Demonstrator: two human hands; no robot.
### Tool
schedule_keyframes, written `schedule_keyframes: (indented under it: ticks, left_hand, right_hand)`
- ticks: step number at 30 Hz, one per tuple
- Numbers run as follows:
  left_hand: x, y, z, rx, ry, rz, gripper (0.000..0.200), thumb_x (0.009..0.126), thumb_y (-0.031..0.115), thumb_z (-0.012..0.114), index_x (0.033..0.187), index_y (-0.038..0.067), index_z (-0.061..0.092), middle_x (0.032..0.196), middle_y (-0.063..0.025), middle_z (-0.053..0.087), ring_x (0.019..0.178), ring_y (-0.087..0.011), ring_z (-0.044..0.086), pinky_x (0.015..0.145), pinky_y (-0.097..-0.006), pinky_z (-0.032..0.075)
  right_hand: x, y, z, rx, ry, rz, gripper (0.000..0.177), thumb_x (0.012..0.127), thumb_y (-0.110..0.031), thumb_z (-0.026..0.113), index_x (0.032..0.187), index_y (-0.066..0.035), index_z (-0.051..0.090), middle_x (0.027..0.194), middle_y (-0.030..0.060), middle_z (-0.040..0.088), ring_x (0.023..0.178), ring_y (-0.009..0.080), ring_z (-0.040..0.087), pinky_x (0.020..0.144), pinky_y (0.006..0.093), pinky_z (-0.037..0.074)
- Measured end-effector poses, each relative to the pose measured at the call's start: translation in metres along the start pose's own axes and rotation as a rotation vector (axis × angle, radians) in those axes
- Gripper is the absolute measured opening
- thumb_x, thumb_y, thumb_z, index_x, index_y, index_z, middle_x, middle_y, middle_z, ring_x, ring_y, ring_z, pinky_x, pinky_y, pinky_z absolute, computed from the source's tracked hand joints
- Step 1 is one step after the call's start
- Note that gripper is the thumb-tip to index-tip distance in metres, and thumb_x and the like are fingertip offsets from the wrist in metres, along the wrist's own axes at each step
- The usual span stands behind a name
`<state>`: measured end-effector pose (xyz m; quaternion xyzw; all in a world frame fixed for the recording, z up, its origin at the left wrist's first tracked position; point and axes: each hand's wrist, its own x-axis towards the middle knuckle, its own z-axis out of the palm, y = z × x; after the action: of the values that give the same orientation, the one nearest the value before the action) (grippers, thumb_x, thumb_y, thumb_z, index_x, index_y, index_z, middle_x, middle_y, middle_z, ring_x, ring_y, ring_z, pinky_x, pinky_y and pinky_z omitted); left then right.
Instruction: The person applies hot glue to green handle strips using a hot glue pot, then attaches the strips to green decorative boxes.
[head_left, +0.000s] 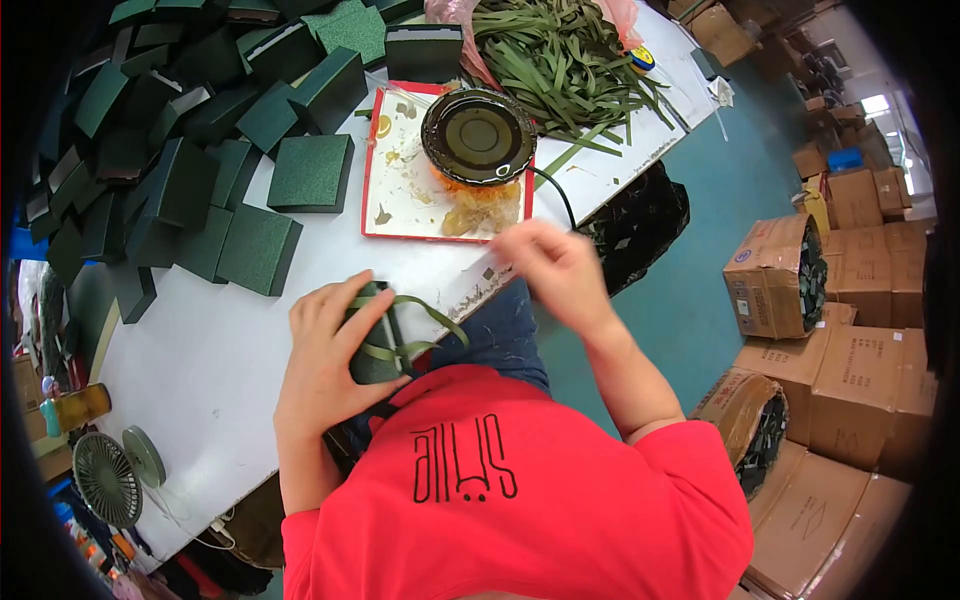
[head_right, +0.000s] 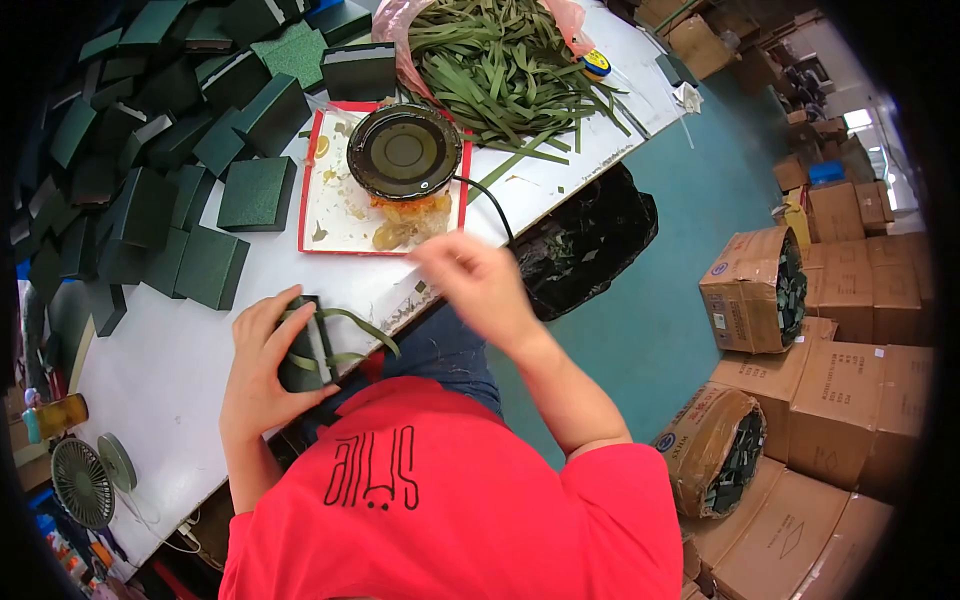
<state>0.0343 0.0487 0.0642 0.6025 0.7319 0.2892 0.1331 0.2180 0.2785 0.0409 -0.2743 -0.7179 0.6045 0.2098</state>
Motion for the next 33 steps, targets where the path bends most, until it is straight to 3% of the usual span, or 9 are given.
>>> schedule_keyframes:
  ticks: [3,5,9,15,20,24,27,30,33]
  left_hand:
    - [-0.012,-0.005,-0.003,0.074,0.044,-0.127,0.082,0.051,0.019,0.088,0.128,0.012,0.062,0.143,-0.0153,0.048,0.127,-0.0365,0.046,0.107,-0.0459,0.034]
    - [-0.021,-0.010,-0.003,0.084,0.080,-0.200,0.081,0.051,0.018,0.088,0.127,0.012,0.062,0.143,-0.0149,0.048,0.127,-0.0367,0.046,0.107,-0.0452,0.034]
    - [-0.044,-0.010,-0.021,0.018,0.154,-0.403,0.076,0.055,0.016,0.088,0.125,0.012,0.061,0.141,-0.0143,0.048,0.126,-0.0362,0.046,0.104,-0.0449,0.039]
    - [-0.118,-0.038,-0.059,0.233,0.195,-0.806,0.072,0.063,0.024,0.084,0.128,0.009,0.056,0.138,-0.0183,0.049,0.124,-0.0397,0.049,0.103,-0.0465,0.041]
    - [-0.157,-0.058,-0.069,0.596,0.070,-1.102,0.072,0.069,0.029,0.079,0.132,0.007,0.054,0.148,-0.0213,0.042,0.129,-0.0418,0.046,0.107,-0.0482,0.039]
    - [-0.114,-0.056,-0.062,0.549,0.233,-0.791,0.067,0.075,0.025,0.077,0.135,0.007,0.053,0.150,-0.0200,0.042,0.134,-0.0399,0.043,0.109,-0.0474,0.036]
    - [-0.066,-0.061,-0.047,0.407,0.301,-0.575,0.063,0.079,0.021,0.075,0.136,0.008,0.053,0.152,-0.0176,0.040,0.137,-0.0378,0.040,0.112,-0.0465,0.033]
    - [-0.025,-0.073,-0.031,0.346,0.310,-0.430,0.069,0.080,0.024,0.075,0.142,0.009,0.048,0.154,-0.0164,0.037,0.141,-0.0380,0.035,0.114,-0.0483,0.029]
    - [-0.009,-0.078,-0.012,0.392,0.294,-0.409,0.075,0.080,0.028,0.076,0.146,0.010,0.044,0.156,-0.0159,0.034,0.145,-0.0392,0.026,0.115,-0.0520,0.024]
  right_hand:
    - [0.028,0.012,-0.041,-0.292,0.364,-0.080,0.015,0.091,-0.013,0.068,0.098,0.000,0.072,0.084,0.0056,0.071,0.075,0.0096,0.063,0.068,0.0269,0.050]
    - [0.051,0.030,-0.065,-0.461,0.451,-0.148,0.014,0.089,-0.011,0.069,0.097,0.000,0.072,0.087,0.0074,0.070,0.074,0.0112,0.062,0.066,0.0275,0.049]
    - [0.085,0.057,-0.087,-0.554,0.484,-0.261,0.013,0.087,-0.009,0.070,0.096,0.000,0.071,0.090,0.0090,0.068,0.068,0.0157,0.059,0.065,0.0294,0.048]
    - [0.106,0.067,-0.091,-0.675,0.587,-0.328,0.011,0.089,-0.008,0.068,0.097,-0.001,0.070,0.091,0.0101,0.064,0.066,0.0195,0.058,0.064,0.0310,0.048]
    - [0.119,0.073,-0.091,-0.821,0.642,-0.300,0.026,0.086,-0.025,0.072,0.094,-0.001,0.069,0.100,0.0145,0.063,0.095,0.0324,0.061,0.083,0.0400,0.050]
    - [0.121,0.073,-0.099,-0.802,0.591,-0.319,0.018,0.087,-0.019,0.070,0.089,-0.001,0.070,0.095,0.0162,0.064,0.093,0.0334,0.062,0.082,0.0399,0.049]
    - [0.114,0.065,-0.096,-0.622,0.621,-0.254,0.023,0.090,-0.021,0.068,0.096,0.001,0.071,0.089,0.0130,0.069,0.071,0.0227,0.064,0.068,0.0335,0.051]
    - [0.103,0.053,-0.092,-0.504,0.649,-0.169,0.021,0.093,-0.019,0.068,0.099,0.002,0.071,0.085,0.0072,0.071,0.066,0.0118,0.062,0.062,0.0271,0.049]
    - [0.095,0.053,-0.098,-0.286,0.617,-0.234,0.016,0.094,-0.014,0.067,0.099,0.001,0.070,0.084,0.0034,0.072,0.067,0.0063,0.059,0.061,0.0221,0.047]
